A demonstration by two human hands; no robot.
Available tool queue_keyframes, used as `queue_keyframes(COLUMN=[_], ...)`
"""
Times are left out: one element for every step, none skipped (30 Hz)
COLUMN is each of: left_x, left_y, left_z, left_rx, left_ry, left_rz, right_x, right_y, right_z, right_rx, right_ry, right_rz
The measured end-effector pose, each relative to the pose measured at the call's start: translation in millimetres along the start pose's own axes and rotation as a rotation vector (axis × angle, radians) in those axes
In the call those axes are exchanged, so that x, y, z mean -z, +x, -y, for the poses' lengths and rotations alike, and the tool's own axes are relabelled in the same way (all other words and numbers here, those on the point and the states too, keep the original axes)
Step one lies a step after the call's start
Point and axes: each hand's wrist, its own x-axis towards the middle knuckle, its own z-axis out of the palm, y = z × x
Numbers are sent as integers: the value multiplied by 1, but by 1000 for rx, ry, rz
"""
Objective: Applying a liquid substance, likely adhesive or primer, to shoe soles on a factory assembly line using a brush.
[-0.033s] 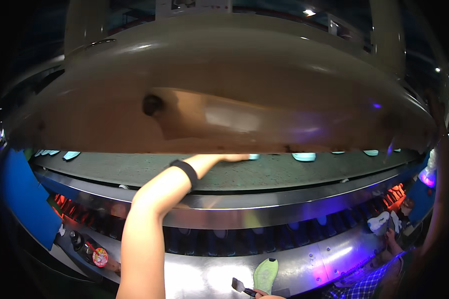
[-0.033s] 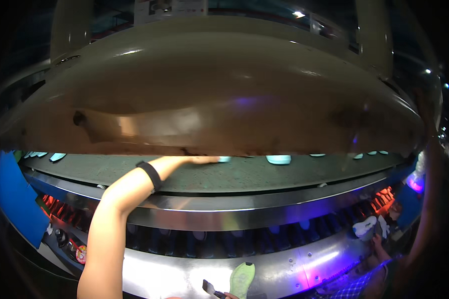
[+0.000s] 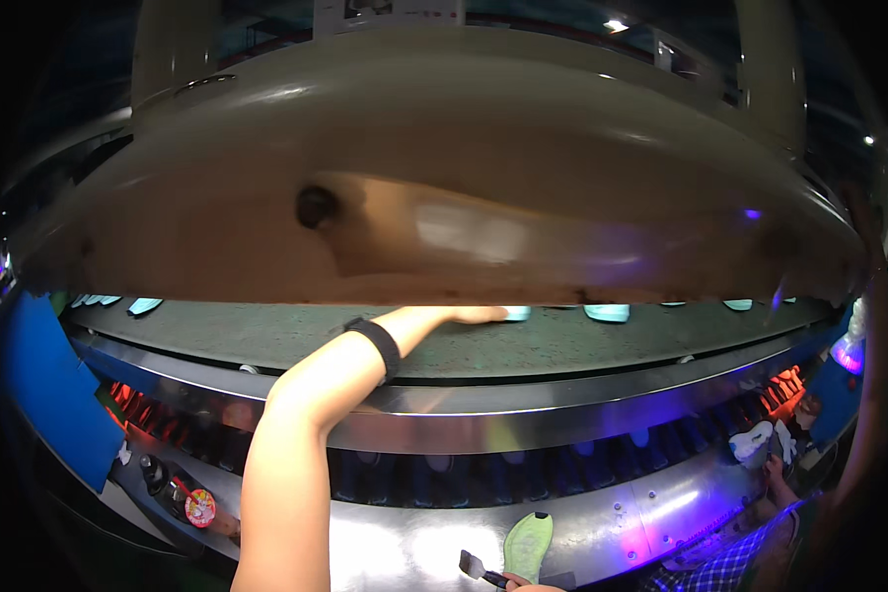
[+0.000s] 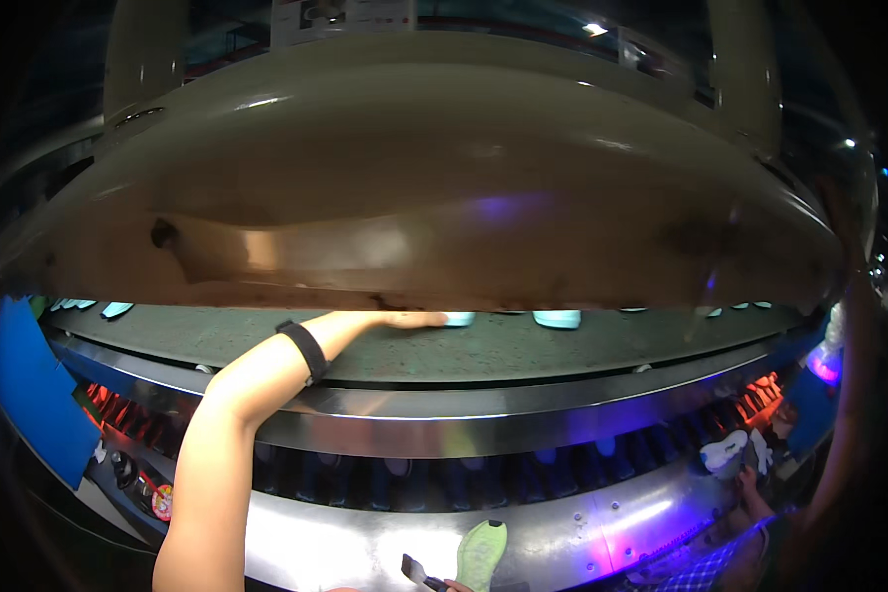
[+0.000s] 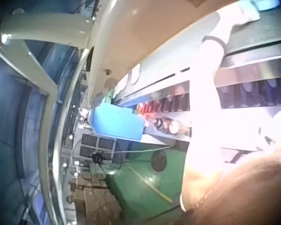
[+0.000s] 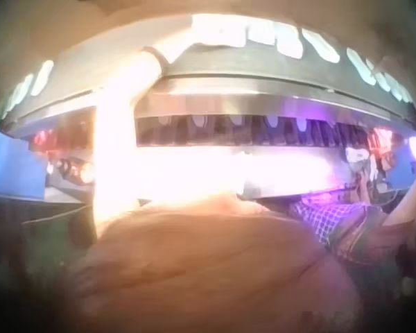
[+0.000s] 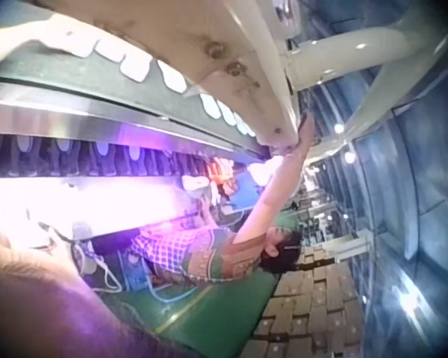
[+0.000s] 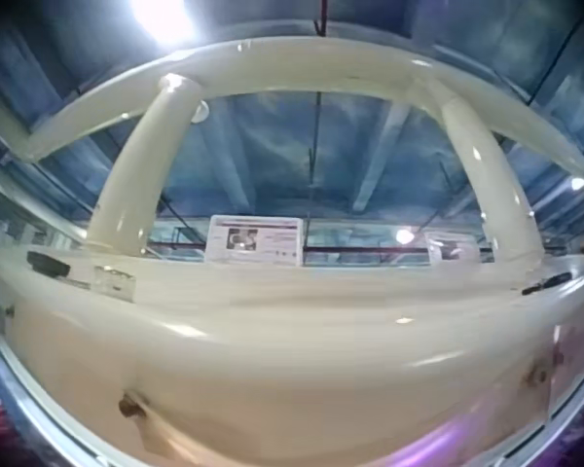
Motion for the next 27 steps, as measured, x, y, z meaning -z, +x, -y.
queue_keyframes(left_x=[1,2,4,6,6,-3,-10,-6,0,9,18,20,23,27,31,30,17,1,-16,-33,-48,-55,-62,-63,-61,-59,-66], left_y=[-3,-8,-13,-18,-22,-29,-39,-54,-71,-93,-114,-135,-158,-173,-189,-204,-224,-239,-251,-260,-261,-262,-262,-264,-267,-273,-288], left_z=[-12,-19,-22,-22,-12,0,12,9,3,-4,-8,-5,-4,-5,-9,-13,-9,-2,7,10,8,4,4,1,-3,-4,13], left_rx=[-1,12,27,41,49,28,7,53,87,16,-56,-117,-168,-129,-85,-53,-38,-43,-52,-17,20,62,86,153,218,333,303], left_ry=[8,23,40,58,71,127,184,328,464,505,545,477,414,291,176,64,-74,-198,-331,-573,-836,-949,-1121,-1265,-1402,-1589,-1750], left_rz=[21,34,40,30,21,-131,-284,-150,-12,-21,-30,-137,-243,-257,-268,-418,-654,-851,-1042,-1197,-1338,-1362,-1305,-1199,-1088,-920,-608], right_x=[0,-2,-2,-3,-7,-8,-10,-11,-12,-11,-13,-13,-15,-13,-11,-10,-9,-11,-10,-2,-13,-21,-33,-47,-60,-69,-73], right_y=[1,2,1,3,4,5,6,6,6,6,7,7,7,8,6,7,7,10,11,16,18,15,8,0,-5,-11,-15], right_z=[2,3,2,3,3,4,3,4,3,2,1,1,0,-1,-4,-3,-5,-2,3,3,-2,-1,6,13,21,25,25], right_rx=[-1,-10,-14,-16,-24,-27,-32,-33,-28,-27,-27,-24,-26,-13,-3,10,21,-16,-49,-110,-8,-11,15,38,61,83,106], right_ry=[-3,1,-6,-5,-11,-16,-20,-20,-16,-12,-13,-9,-15,-7,-4,-3,17,-95,-203,-175,-58,-57,-107,-156,-206,-257,-305], right_rz=[0,3,5,6,18,20,23,26,22,20,22,21,30,26,30,33,55,62,63,157,69,63,-1,-60,-116,-174,-230])
